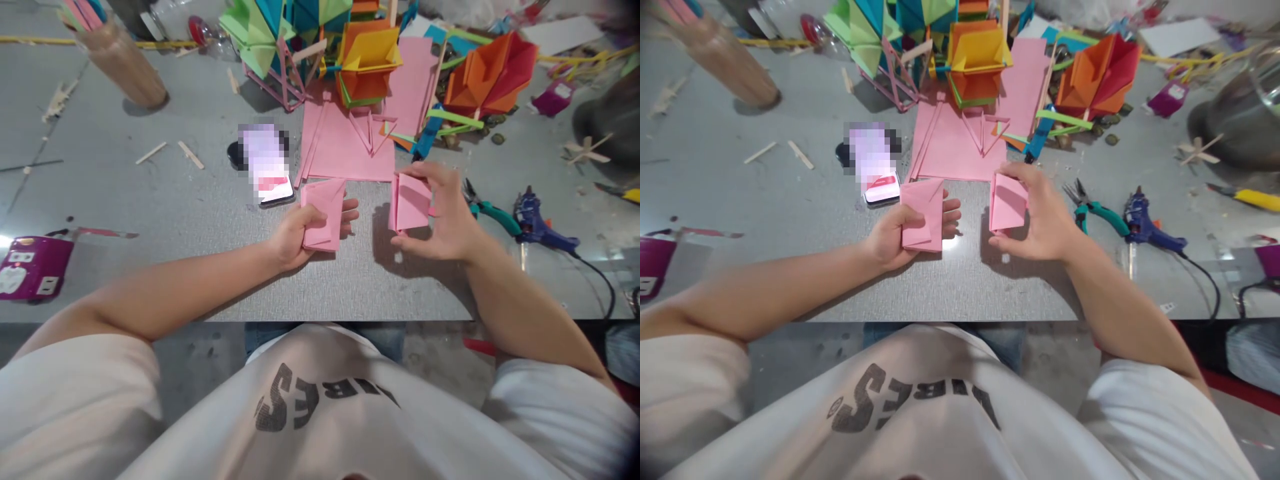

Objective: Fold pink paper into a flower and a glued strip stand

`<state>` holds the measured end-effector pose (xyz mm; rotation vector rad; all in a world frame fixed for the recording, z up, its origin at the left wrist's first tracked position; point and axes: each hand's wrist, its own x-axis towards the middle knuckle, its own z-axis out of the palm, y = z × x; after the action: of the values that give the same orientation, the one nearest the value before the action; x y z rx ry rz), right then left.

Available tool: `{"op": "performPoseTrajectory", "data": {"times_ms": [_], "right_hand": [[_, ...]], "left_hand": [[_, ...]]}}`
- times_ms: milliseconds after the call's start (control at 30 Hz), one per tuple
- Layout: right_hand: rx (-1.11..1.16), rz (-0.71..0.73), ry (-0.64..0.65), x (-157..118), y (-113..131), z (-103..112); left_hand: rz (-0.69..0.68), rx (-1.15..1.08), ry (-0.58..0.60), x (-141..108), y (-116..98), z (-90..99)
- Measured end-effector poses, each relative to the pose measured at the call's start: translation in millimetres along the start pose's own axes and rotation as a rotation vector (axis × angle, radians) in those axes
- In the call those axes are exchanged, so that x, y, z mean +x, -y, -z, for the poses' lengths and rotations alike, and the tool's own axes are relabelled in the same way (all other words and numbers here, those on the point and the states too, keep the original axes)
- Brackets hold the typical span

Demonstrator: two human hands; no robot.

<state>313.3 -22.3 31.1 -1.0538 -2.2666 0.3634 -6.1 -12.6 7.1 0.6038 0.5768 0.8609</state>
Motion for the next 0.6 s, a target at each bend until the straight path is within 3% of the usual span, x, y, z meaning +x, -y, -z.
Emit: {"op": "performPoseTrajectory", "data": {"times_ms": [100, 200, 467, 600], "right_hand": [[-0.121, -0.078, 0.182, 2, 6, 0], [-0.16, -0.135, 0.317, 8, 8, -18], [-0.039, -0.189, 0.291, 13, -2, -45], [0.107, -0.196, 0.26, 15, 7, -57]], "left_hand": [[-0.043, 0.011, -0.038, 1, 0, 1.4], [-0.011, -0.005, -0.029, 1, 1, 2.7], [0.202, -0.093, 0.083, 0, -5, 0.7], [0.244, -0.084, 0.063, 1, -1, -0.9]]}}
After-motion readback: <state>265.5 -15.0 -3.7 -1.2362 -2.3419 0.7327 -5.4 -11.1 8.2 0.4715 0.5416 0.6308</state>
